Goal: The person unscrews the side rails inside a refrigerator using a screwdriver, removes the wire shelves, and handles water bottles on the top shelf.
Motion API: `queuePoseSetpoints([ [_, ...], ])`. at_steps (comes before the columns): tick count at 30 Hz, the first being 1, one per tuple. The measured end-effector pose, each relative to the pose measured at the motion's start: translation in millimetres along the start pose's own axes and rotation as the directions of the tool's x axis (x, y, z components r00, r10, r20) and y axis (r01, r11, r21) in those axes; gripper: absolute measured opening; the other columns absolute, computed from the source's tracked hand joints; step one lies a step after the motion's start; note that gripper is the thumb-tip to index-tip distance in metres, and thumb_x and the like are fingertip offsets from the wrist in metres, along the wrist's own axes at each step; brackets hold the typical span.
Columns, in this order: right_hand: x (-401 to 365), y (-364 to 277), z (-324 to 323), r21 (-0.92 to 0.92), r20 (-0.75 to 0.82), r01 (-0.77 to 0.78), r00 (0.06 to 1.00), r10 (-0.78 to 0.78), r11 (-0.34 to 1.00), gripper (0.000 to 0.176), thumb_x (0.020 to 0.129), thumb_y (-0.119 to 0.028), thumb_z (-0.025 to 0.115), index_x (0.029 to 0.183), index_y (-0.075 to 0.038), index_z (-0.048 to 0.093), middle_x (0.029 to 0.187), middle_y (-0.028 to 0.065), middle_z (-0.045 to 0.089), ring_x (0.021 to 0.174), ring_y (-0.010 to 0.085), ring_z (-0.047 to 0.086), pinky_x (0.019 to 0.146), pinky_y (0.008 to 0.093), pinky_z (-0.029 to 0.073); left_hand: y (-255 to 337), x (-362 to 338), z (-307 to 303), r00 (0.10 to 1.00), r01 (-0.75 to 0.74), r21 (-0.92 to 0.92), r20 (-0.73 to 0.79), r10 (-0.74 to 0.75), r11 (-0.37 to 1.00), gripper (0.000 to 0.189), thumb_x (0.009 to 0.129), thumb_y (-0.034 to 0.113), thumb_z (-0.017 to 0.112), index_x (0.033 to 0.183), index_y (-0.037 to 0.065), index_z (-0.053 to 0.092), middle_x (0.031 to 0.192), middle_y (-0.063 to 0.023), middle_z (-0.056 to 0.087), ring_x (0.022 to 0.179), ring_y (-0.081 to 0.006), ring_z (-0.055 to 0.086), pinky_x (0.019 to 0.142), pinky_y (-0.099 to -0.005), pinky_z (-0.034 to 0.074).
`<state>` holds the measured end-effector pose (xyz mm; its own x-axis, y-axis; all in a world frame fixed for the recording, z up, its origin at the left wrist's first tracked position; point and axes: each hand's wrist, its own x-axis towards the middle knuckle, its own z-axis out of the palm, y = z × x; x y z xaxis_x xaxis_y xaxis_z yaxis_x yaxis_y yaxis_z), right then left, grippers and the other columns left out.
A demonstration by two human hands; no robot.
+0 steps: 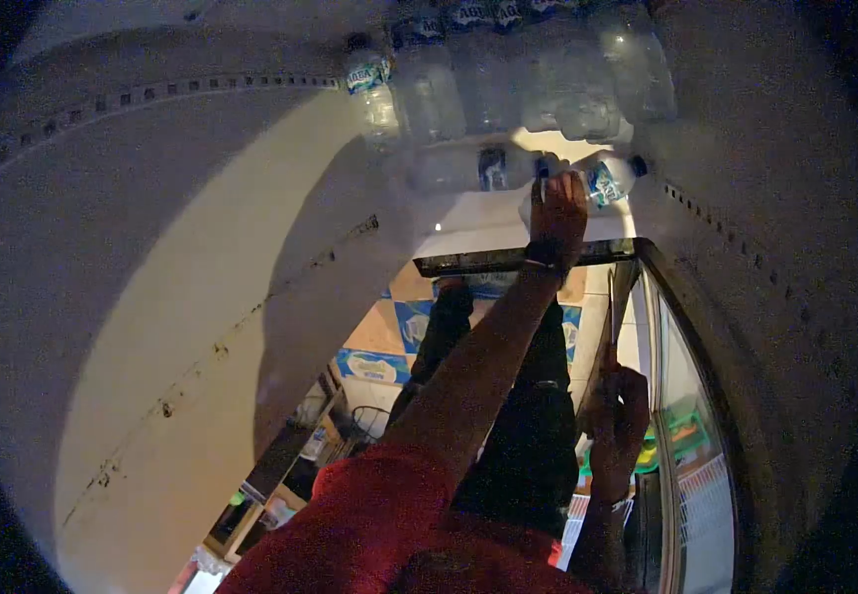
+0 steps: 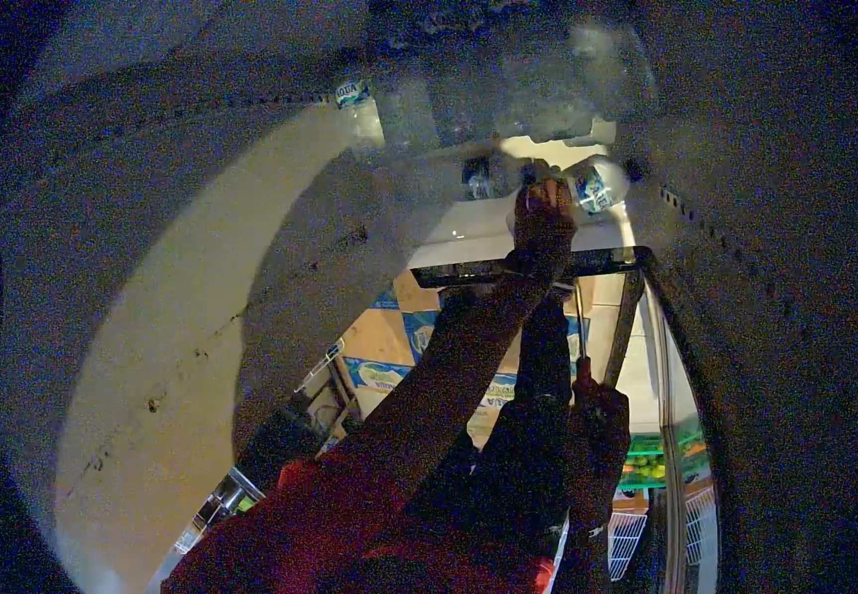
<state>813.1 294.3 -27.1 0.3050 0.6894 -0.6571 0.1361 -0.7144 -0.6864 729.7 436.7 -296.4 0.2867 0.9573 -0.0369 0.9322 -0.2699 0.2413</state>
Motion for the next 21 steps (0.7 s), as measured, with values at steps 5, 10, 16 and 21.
queuePoseSetpoints([
  [5, 20.5, -63.5, 36.4, -0.055, -0.006, 0.115, 0.993, -0.116, 0.992, 0.024, 0.094, -0.020, 0.053, 0.110, -0.003, 0.055, 0.079, -0.0028, 0.048, 0.058, 0.0037, 0.041, 0.051, 0.0202, 0.034, -11.7, -18.2, -30.0, 0.995, -0.019, -0.031, 0.093, 0.022, 0.999, 0.054, 0.083, 0.014, 0.051, 0.133, -0.003, 0.041, 0.128, -0.0201, 0.048, 0.120, -0.0342, 0.047, 0.102, -0.0545, 0.035],
  [10, 65.4, -87.1, 47.4, -0.145, 0.128, 0.221, 0.971, -0.203, 0.965, 0.024, 0.096, -0.024, 0.051, 0.104, -0.003, 0.059, 0.070, -0.0022, 0.050, 0.062, 0.0078, 0.045, 0.055, 0.0253, 0.037, -26.1, -29.4, -26.6, 0.997, 0.013, -0.152, 0.073, -0.001, 0.988, 0.060, 0.085, 0.016, 0.048, 0.140, -0.001, 0.034, 0.136, -0.0241, 0.044, 0.125, -0.0354, 0.043, 0.105, -0.0590, 0.029],
  [16, 143.7, -172.2, 106.0, -0.300, 0.284, 0.736, 0.677, -0.679, 0.607, 0.023, 0.093, -0.023, 0.055, 0.104, -0.003, 0.060, 0.084, 0.0157, 0.064, 0.074, 0.0269, 0.063, 0.069, 0.0354, 0.048, -45.4, -38.8, -34.0, 0.989, 0.065, -0.110, 0.143, -0.049, 0.992, 0.077, 0.077, 0.023, 0.066, 0.142, 0.001, 0.030, 0.140, -0.0216, 0.039, 0.128, -0.0356, 0.040, 0.109, -0.0574, 0.023],
  [21, 228.8, -205.9, 180.9, -0.500, 0.463, 0.738, 0.670, -0.581, 0.453, 0.036, 0.094, -0.038, 0.052, 0.096, -0.004, 0.063, 0.073, 0.0183, 0.064, 0.065, 0.0295, 0.064, 0.061, 0.0399, 0.050, -67.8, -38.7, -82.9, 0.948, 0.303, -0.465, 0.055, -0.315, 0.832, 0.057, 0.077, 0.021, 0.070, 0.124, 0.000, 0.045, 0.122, -0.0187, 0.051, 0.116, -0.0352, 0.047, 0.103, -0.0519, 0.031],
])
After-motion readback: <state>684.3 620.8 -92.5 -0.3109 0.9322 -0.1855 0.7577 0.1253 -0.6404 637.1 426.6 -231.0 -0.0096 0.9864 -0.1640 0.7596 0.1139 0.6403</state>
